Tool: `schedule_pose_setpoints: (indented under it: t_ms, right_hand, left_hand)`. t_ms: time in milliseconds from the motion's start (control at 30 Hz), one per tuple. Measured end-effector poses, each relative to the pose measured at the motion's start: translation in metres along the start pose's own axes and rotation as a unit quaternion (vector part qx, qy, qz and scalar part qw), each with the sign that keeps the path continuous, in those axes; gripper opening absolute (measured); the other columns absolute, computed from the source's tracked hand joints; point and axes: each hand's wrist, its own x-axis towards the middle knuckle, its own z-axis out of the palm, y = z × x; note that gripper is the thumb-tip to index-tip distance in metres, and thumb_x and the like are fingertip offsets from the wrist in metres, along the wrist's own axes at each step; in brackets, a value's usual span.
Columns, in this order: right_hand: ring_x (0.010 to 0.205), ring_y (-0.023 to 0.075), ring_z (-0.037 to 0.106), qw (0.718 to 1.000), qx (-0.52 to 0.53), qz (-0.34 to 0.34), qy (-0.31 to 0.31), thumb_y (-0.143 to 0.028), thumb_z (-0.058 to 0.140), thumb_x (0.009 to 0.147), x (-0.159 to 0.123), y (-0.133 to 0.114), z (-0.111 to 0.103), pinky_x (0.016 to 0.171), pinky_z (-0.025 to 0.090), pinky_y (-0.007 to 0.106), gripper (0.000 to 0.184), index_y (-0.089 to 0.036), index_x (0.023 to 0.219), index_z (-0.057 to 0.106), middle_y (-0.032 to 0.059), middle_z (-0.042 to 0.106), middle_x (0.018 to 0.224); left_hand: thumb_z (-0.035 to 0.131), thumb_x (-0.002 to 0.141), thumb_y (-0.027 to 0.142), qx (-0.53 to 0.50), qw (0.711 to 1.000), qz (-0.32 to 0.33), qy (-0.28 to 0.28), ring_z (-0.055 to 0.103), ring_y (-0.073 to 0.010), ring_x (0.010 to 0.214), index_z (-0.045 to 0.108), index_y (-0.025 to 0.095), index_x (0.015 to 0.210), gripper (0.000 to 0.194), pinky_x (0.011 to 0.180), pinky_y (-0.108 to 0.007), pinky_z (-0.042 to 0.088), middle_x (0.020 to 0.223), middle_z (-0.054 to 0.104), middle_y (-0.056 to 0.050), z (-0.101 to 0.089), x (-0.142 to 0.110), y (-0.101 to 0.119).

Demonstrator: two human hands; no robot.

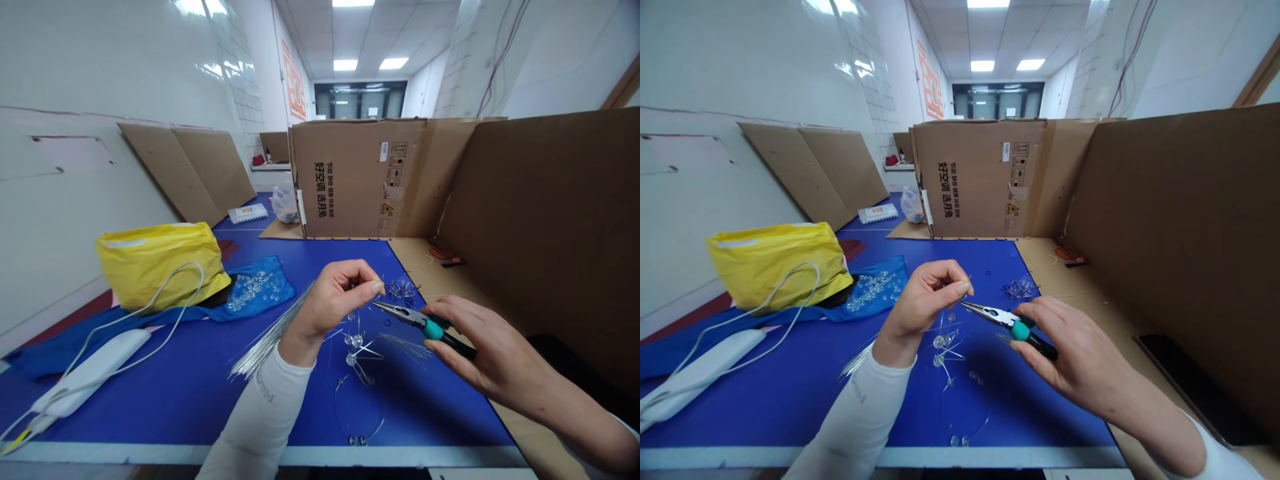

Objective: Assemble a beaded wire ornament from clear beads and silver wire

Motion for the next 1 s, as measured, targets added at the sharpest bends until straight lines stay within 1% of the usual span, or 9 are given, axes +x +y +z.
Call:
schedule_pose_setpoints:
  t_ms: [100,167,267,367,533,667,767,867,1000]
  right_hand:
    - [0.097,0.0266,0.072,1.000,-0.008,0.020,0.023,-0.033,0.056,0.103,-0.003,-0.001,0.002,0.080,0.061,0.039,0.030,-0.019,0.129,0.054,0.0143,0.071,0.109]
    - [0.096,0.0260,0.071,0.999,0.000,0.034,0.040,-0.031,0.059,0.102,-0.009,0.002,0.005,0.080,0.060,0.039,0.030,-0.019,0.129,0.055,0.0134,0.070,0.108]
    - [0.094,0.0255,0.071,0.997,0.009,0.059,0.058,-0.031,0.061,0.101,-0.018,0.006,0.013,0.080,0.060,0.039,0.030,-0.020,0.128,0.057,0.0117,0.070,0.105]
    - [0.091,0.0250,0.072,0.994,0.034,0.083,0.066,-0.031,0.062,0.099,-0.022,0.006,0.019,0.078,0.060,0.037,0.027,-0.023,0.125,0.059,0.0099,0.072,0.104]
    - [0.086,0.0210,0.076,0.980,0.130,0.138,0.062,-0.031,0.063,0.098,-0.016,-0.006,0.020,0.072,0.062,0.029,0.020,-0.026,0.118,0.065,0.0059,0.077,0.101]
    - [0.086,0.0219,0.078,0.966,0.188,0.169,0.054,-0.032,0.064,0.096,-0.011,-0.011,0.017,0.072,0.063,0.029,0.018,-0.026,0.112,0.071,0.0048,0.080,0.099]
    - [0.085,0.0218,0.078,0.961,0.204,0.183,0.044,-0.034,0.064,0.096,-0.010,-0.008,0.014,0.072,0.063,0.029,0.018,-0.026,0.111,0.072,0.0038,0.081,0.097]
    - [0.085,0.0223,0.079,0.960,0.204,0.188,0.032,-0.037,0.065,0.096,-0.010,-0.006,0.012,0.071,0.064,0.030,0.020,-0.026,0.111,0.074,0.0037,0.081,0.097]
    - [0.085,0.0226,0.079,0.963,0.196,0.184,0.033,-0.038,0.066,0.096,-0.008,-0.005,0.009,0.072,0.064,0.031,0.022,-0.026,0.112,0.074,0.0047,0.082,0.099]
  left_hand:
    - [0.081,0.083,0.041,-0.082,0.996,-0.015,0.032,0.040,-0.0083,0.053,0.071,0.016,0.076,0.028,0.053,-0.024,0.031,0.061,0.056,0.003,0.001,0.003,-0.003]
    - [0.082,0.082,0.040,-0.135,0.989,-0.023,0.048,0.038,-0.0078,0.051,0.071,0.016,0.075,0.027,0.053,-0.023,0.032,0.056,0.050,0.004,0.001,0.005,-0.005]
    - [0.082,0.082,0.035,-0.209,0.976,-0.039,0.051,0.033,-0.0067,0.050,0.068,0.016,0.073,0.026,0.053,-0.022,0.033,0.053,0.043,0.007,0.001,0.008,-0.005]
    - [0.082,0.082,0.033,-0.253,0.966,-0.038,0.042,0.031,-0.0067,0.050,0.067,0.016,0.073,0.025,0.052,-0.021,0.033,0.054,0.042,0.007,0.002,0.009,-0.005]
    - [0.084,0.081,0.036,-0.268,0.962,-0.035,0.024,0.030,-0.0066,0.049,0.062,0.016,0.071,0.031,0.051,-0.021,0.033,0.054,0.040,0.007,0.005,0.008,-0.004]
    - [0.085,0.079,0.041,-0.262,0.964,-0.036,0.014,0.028,-0.0064,0.048,0.056,0.018,0.068,0.039,0.052,-0.022,0.033,0.052,0.035,0.008,0.005,0.008,-0.006]
    - [0.085,0.079,0.040,-0.264,0.964,-0.036,0.005,0.026,-0.0063,0.048,0.054,0.018,0.067,0.040,0.051,-0.022,0.032,0.051,0.034,0.008,0.006,0.007,-0.008]
    - [0.084,0.080,0.040,-0.269,0.962,-0.042,-0.001,0.025,-0.0063,0.047,0.055,0.018,0.069,0.038,0.050,-0.022,0.030,0.051,0.033,0.008,0.007,0.007,-0.008]
    - [0.083,0.081,0.037,-0.284,0.957,-0.053,-0.004,0.026,-0.0062,0.048,0.058,0.017,0.070,0.035,0.051,-0.021,0.030,0.052,0.035,0.008,0.008,0.007,-0.007]
